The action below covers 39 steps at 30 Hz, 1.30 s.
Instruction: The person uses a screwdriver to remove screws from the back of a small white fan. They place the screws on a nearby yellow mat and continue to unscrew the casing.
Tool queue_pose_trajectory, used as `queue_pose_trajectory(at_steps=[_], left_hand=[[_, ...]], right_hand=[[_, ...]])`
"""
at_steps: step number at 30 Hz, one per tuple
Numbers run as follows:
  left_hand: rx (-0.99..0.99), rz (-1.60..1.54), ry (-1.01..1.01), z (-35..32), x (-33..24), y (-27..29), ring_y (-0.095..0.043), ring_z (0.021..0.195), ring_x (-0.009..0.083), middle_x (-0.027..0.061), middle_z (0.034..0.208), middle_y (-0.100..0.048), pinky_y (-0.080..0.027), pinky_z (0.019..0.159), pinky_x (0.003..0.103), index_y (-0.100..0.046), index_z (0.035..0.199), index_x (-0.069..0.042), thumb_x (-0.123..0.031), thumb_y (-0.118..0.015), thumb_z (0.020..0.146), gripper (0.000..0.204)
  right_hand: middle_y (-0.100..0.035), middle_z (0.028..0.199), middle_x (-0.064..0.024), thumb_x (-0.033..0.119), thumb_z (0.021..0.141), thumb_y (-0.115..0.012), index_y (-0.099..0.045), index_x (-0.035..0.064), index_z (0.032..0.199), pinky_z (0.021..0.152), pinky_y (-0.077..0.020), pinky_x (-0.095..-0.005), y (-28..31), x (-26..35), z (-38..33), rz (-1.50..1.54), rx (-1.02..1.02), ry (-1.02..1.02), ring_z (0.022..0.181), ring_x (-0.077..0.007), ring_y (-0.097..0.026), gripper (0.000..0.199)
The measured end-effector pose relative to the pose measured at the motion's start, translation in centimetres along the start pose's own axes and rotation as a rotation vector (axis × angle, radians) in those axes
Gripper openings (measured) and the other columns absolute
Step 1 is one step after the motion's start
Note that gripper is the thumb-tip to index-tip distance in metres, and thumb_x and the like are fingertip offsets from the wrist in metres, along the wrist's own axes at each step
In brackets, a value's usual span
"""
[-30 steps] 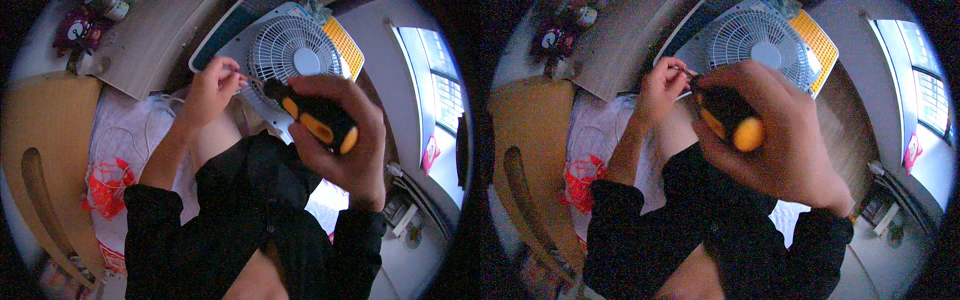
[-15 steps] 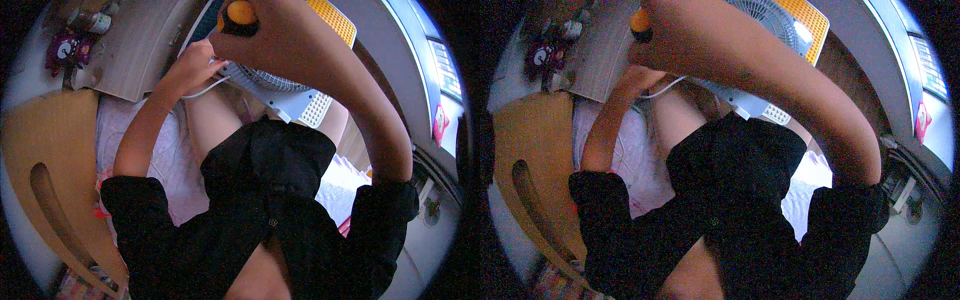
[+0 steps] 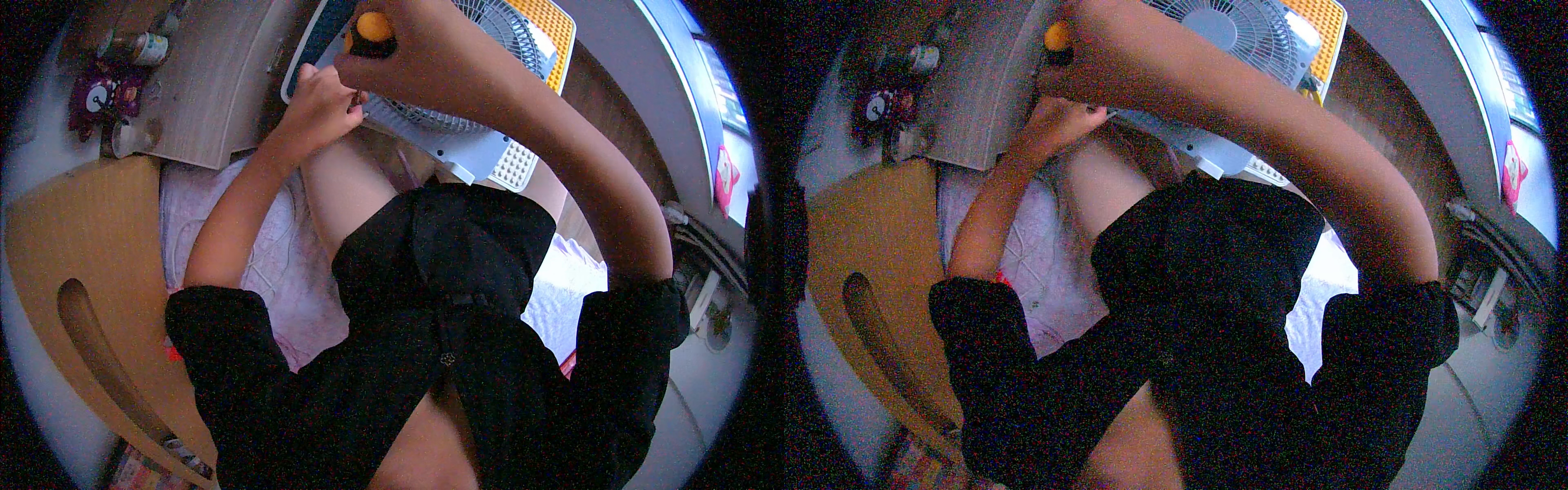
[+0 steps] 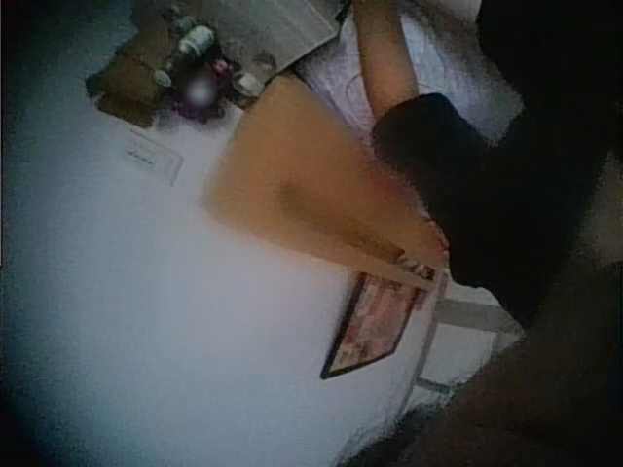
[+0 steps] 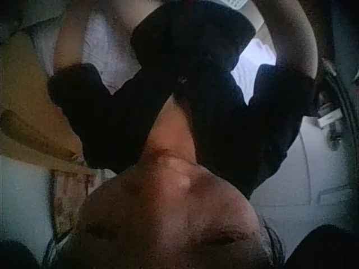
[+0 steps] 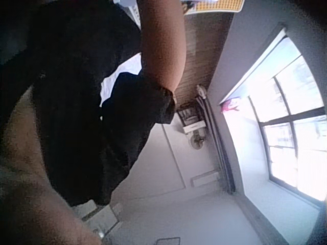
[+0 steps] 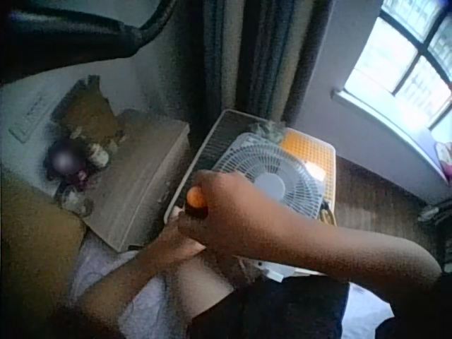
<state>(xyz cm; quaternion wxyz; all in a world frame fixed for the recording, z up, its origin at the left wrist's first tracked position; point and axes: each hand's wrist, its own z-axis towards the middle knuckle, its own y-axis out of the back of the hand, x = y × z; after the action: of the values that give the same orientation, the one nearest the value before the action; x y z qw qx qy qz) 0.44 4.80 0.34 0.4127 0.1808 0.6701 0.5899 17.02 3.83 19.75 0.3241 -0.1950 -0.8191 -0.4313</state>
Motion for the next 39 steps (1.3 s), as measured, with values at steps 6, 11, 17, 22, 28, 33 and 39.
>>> queue_pose_trajectory(at_steps=[6, 11, 17, 22, 28, 33, 39], left_hand=[[-0.279, 0.071, -0.060, -0.2, -0.2, -0.4, -0.052, 0.089, 0.0253, 0.0089, 0.086, -0.058, -0.030, 0.079, 0.041, -0.061, 0.086, -0.008, -0.013, -0.064, 0.061, 0.025], [-0.288, 0.068, -0.068, 0.0, 0.9, -1.8, -0.051, 0.089, 0.0269, 0.0108, 0.082, -0.059, -0.029, 0.084, 0.045, -0.063, 0.080, -0.006, -0.011, -0.063, 0.062, 0.019], [-0.240, 0.123, -0.153, 0.7, 0.7, -1.2, -0.053, 0.084, 0.0277, 0.0116, 0.070, -0.058, -0.027, 0.094, 0.054, -0.065, 0.071, -0.004, -0.012, -0.063, 0.063, 0.011], [-0.179, 0.092, -0.154, 0.7, 1.4, -2.0, -0.053, 0.084, 0.0279, 0.0115, 0.073, -0.059, -0.025, 0.096, 0.057, -0.064, 0.077, -0.005, -0.013, -0.063, 0.064, 0.015], [-0.183, -0.040, -0.184, 0.5, 1.4, -2.3, -0.054, 0.088, 0.0282, 0.0114, 0.080, -0.060, -0.024, 0.097, 0.056, -0.062, 0.090, -0.009, -0.013, -0.063, 0.065, 0.026], [-0.214, -0.005, -0.096, 0.1, 1.8, -2.9, -0.055, 0.087, 0.0277, 0.0108, 0.081, -0.059, -0.026, 0.097, 0.052, -0.061, 0.087, -0.008, -0.013, -0.065, 0.065, 0.023], [-0.199, -0.093, -0.121, 0.4, 2.2, -2.5, -0.055, 0.087, 0.0267, 0.0104, 0.082, -0.059, -0.029, 0.096, 0.048, -0.061, 0.084, -0.007, -0.013, -0.066, 0.065, 0.021]], right_hand=[[-0.063, 0.078, -0.0174, 0.022, 0.082, -0.058, -0.058, -0.0029, 0.087, 0.058, -0.0517, -0.0307, 0.3, -0.9, -0.4, 0.044, 0.033, 0.132, 0.068, -0.0234, -0.063, 0.025], [-0.062, 0.077, -0.0176, 0.021, 0.081, -0.059, -0.057, -0.0033, 0.087, 0.057, -0.0510, -0.0300, -0.2, 0.8, 0.3, -0.001, 0.001, -0.033, 0.067, -0.0237, -0.063, 0.025], [-0.062, 0.079, -0.0185, 0.020, 0.078, -0.060, -0.057, -0.0035, 0.090, 0.060, -0.0508, -0.0315, -0.9, -3.5, 0.3, 0.062, -0.068, 0.176, 0.070, -0.0263, -0.063, 0.026], [-0.062, 0.079, -0.0180, 0.019, 0.078, -0.061, -0.057, -0.0028, 0.088, 0.060, -0.0507, -0.0325, -1.0, -4.5, 0.1, 0.079, -0.038, 0.207, 0.070, -0.0263, -0.062, 0.024], [-0.062, 0.076, -0.0178, 0.019, 0.077, -0.061, -0.057, -0.0030, 0.086, 0.059, -0.0506, -0.0323, -0.4, -4.3, 0.3, 0.014, 0.034, 0.221, 0.068, -0.0258, -0.062, 0.024], [-0.061, 0.074, -0.0188, 0.021, 0.077, -0.061, -0.057, -0.0037, 0.084, 0.059, -0.0502, -0.0328, -0.5, -3.7, 0.4, 0.040, 0.009, 0.181, 0.068, -0.0269, -0.062, 0.026], [-0.061, 0.075, -0.0198, 0.019, 0.077, -0.061, -0.057, -0.0050, 0.085, 0.060, -0.0505, -0.0333, -0.8, -4.7, 0.7, 0.085, -0.036, 0.183, 0.069, -0.0277, -0.062, 0.025]])
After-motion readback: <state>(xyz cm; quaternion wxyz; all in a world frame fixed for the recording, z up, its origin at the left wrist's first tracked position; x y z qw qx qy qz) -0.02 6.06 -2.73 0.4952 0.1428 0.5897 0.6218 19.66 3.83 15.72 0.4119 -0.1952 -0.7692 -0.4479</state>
